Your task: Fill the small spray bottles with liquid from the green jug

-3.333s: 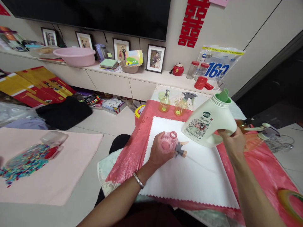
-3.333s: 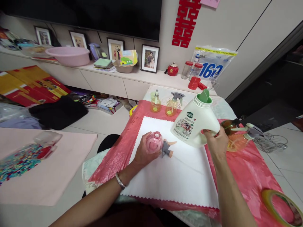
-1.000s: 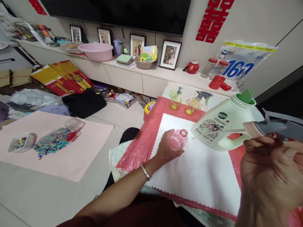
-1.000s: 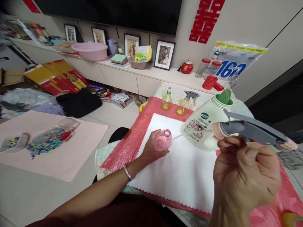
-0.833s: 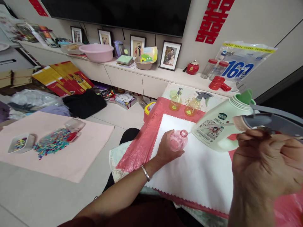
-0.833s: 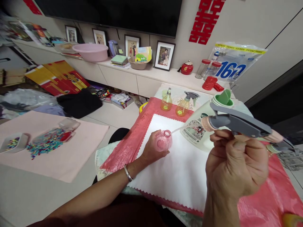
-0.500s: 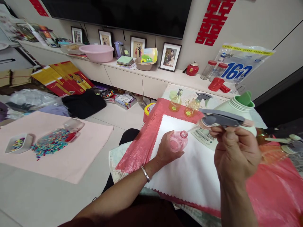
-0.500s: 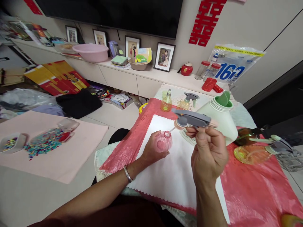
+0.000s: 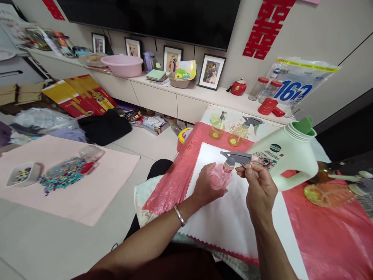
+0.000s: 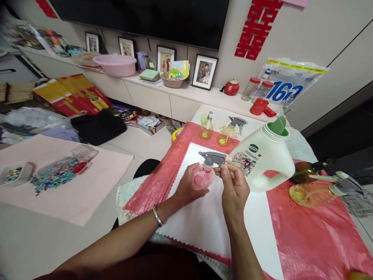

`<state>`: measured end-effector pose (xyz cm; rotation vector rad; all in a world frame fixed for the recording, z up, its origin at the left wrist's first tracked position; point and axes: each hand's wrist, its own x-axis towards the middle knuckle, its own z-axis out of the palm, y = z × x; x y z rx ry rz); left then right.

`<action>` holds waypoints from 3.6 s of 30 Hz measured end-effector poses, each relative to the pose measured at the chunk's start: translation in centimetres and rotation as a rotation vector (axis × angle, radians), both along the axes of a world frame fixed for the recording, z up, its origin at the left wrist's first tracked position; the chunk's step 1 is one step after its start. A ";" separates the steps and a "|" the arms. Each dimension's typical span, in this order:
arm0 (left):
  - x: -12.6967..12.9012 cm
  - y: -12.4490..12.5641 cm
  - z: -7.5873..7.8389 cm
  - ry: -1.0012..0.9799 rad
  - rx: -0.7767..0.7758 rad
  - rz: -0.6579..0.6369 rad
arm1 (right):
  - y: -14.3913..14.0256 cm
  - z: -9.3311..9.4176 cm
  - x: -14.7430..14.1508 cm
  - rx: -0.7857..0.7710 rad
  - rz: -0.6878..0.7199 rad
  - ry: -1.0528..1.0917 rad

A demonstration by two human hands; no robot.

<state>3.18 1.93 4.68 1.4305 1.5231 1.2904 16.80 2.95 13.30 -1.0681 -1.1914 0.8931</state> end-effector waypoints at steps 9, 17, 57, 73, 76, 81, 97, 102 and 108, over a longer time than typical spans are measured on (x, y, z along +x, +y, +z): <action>0.1 0.0 0.0 -0.010 0.008 0.002 | -0.1 -1.1 0.3 -0.016 -0.065 -0.038; 0.2 0.5 -1.5 -0.009 0.031 0.017 | -0.6 -1.7 0.7 -0.026 -0.133 -0.219; 0.3 0.8 4.2 -0.524 0.148 -0.164 | 0.1 -7.0 1.5 -0.082 0.148 0.132; 0.2 1.2 3.5 -0.320 0.344 -0.009 | 1.0 -6.3 -2.7 0.069 0.207 -0.079; 0.2 1.2 3.4 -0.313 0.363 -0.011 | 1.0 -6.3 -2.9 0.095 0.173 -0.099; 0.3 1.0 3.3 -0.338 0.368 -0.027 | 1.1 -6.3 -2.9 0.125 0.128 -0.136; 0.2 1.2 3.4 -0.523 0.306 -0.065 | 1.2 -8.3 -3.5 0.059 -0.008 -0.097; 0.1 1.2 3.5 -0.610 0.258 -0.099 | 1.0 -8.2 -3.6 0.048 -0.030 -0.074; 0.2 1.2 3.8 -0.768 0.198 -0.155 | 0.8 -7.8 -3.5 0.030 -0.013 -0.077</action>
